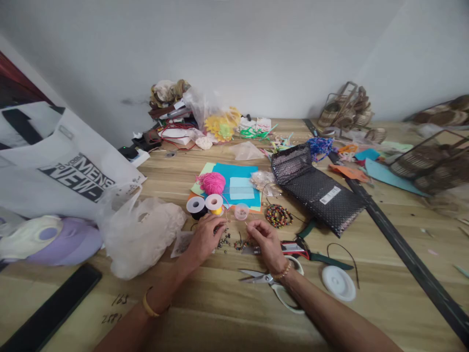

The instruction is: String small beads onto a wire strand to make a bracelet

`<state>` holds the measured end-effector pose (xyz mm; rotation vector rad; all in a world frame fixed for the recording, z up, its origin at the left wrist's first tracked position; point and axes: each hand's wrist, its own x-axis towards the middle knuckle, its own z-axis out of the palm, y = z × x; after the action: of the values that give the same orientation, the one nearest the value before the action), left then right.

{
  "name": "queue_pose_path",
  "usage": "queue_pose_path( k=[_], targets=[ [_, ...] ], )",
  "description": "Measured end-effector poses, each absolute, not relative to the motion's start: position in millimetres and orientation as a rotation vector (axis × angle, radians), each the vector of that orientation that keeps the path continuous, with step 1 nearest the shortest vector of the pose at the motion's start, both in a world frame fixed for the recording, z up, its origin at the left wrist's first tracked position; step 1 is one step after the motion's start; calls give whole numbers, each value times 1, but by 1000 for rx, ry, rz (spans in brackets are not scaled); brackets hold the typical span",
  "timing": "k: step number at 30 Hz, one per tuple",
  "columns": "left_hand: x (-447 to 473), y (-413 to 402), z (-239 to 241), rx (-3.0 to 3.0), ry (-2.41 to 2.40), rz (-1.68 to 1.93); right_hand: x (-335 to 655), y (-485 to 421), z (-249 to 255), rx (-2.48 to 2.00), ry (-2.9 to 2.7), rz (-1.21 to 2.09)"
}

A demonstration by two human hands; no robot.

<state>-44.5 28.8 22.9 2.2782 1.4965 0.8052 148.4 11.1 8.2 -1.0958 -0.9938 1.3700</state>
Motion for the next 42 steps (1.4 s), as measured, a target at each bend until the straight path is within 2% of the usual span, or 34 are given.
queue_pose_path(
  k=[11, 23, 29, 36, 42],
  targets=[
    [-26, 38, 24, 2659, 1617, 283, 147, 11, 10, -1066, -1001, 1393],
    [-22, 44, 6, 2702, 1666, 350, 148, 12, 5, -1037, -1000, 1408],
    [-21, 42, 12, 2696, 1576, 422, 147, 12, 6, -1030, -1002, 1407],
    [-21, 25, 37, 2128, 1336, 893, 148, 10, 9, -1031, -1025, 1418],
    [-24, 5, 33, 1214, 1237, 970, 147, 8, 7, -994, -1080, 1447]
  ],
)
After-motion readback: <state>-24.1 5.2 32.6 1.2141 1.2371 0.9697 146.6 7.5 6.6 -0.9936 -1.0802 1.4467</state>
